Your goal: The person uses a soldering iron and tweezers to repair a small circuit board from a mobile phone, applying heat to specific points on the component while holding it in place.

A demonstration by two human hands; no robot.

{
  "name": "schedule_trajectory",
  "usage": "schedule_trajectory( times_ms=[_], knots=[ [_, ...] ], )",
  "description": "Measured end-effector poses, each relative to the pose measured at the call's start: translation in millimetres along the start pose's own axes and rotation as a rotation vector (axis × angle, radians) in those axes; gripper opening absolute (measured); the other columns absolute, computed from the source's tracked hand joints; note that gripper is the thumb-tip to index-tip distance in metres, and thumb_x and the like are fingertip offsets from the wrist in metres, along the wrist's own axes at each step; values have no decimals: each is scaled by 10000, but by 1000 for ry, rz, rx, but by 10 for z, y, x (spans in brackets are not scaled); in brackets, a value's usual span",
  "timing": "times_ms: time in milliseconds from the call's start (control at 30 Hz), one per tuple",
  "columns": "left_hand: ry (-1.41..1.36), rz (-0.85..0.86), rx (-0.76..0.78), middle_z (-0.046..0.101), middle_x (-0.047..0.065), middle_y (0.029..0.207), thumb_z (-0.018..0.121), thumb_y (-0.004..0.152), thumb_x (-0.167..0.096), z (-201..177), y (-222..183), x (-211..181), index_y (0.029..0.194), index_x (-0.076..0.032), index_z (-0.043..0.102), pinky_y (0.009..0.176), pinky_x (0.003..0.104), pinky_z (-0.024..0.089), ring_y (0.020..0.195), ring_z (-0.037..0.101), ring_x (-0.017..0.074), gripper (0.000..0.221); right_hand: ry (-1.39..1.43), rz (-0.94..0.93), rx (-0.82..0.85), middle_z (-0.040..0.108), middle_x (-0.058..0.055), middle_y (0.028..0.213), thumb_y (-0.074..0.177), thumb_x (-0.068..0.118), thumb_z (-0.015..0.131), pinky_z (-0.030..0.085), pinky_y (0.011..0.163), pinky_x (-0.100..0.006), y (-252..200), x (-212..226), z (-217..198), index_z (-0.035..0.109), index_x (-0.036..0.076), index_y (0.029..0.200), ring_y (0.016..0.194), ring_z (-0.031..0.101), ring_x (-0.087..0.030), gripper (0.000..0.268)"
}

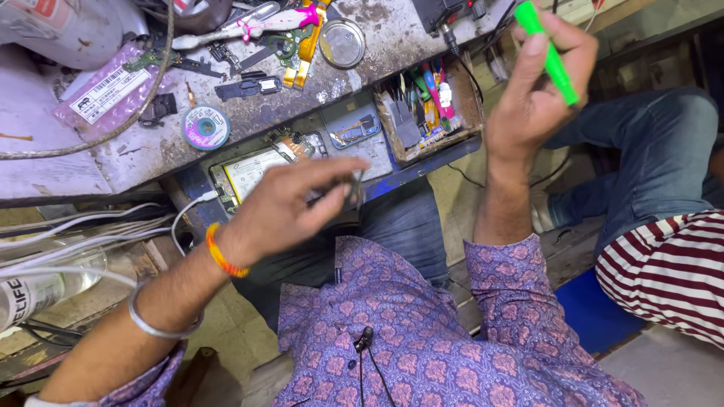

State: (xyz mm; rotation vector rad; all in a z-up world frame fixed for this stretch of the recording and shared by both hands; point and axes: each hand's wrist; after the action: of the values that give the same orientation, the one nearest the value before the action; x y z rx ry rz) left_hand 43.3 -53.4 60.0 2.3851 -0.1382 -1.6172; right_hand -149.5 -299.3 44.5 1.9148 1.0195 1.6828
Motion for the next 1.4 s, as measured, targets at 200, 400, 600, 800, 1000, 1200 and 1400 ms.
schedule_trajectory(
  times_ms=[200,400,600,800,1000,1200,1400],
  knots=[
    [-72,42,-88,761,90,1072,662,1000,-28,-4,210,29,1370,-92,623,812,261,622,945,799,149,378,-51,62,-26,716,-79,1043,1173,162,576,594,697,-243,143,-64,35,556,-1,1191,925,732,-122,165],
    [-234,-147,-96,758,46,1006,671,992,-36,93,61,134,1351,-66,638,791,232,608,909,762,88,362,27,52,-13,693,-96,1004,1147,101,645,605,682,-272,299,-65,193,521,-18,1143,834,735,-139,172],
    [-540,-276,-83,724,25,1028,655,1010,-33,120,-26,366,1380,-27,590,801,199,561,915,659,35,375,-43,356,44,636,-54,732,1129,202,709,484,495,-263,291,-224,187,624,-16,948,573,622,-122,295],
    [-768,-341,-173,703,86,1110,654,1038,-10,141,-46,516,1259,0,594,853,259,624,1024,706,112,229,276,719,316,514,-23,570,1113,335,681,321,389,-232,-254,214,-53,533,59,790,408,427,-93,450],
    [-880,-303,-261,697,116,1227,619,1051,1,110,-62,366,1392,-11,479,907,279,624,1163,708,167,369,311,250,368,564,-90,1179,916,140,877,533,785,-243,-1115,626,388,517,35,1293,924,609,-122,532],
    [-878,-210,-306,620,87,1354,579,1076,-2,67,-29,294,1479,8,471,1039,280,585,1236,665,158,418,180,83,336,482,-91,1313,924,59,898,570,823,-235,-1198,578,682,503,61,1316,1006,587,-161,556],
    [-916,-243,-326,664,98,1245,590,1121,-16,52,-65,323,1500,16,492,1028,304,604,1123,671,122,393,139,73,263,492,-57,1268,937,142,883,563,965,-287,-1179,551,750,601,95,1188,1070,613,-158,380]
  ],
)
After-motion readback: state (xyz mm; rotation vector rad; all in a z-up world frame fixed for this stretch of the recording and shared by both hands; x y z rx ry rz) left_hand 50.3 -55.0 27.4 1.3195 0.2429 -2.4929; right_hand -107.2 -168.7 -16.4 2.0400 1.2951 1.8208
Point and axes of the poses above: each hand's wrist, its own y-axis towards the middle knuckle, its own z-axis out of the palm, x = y × z
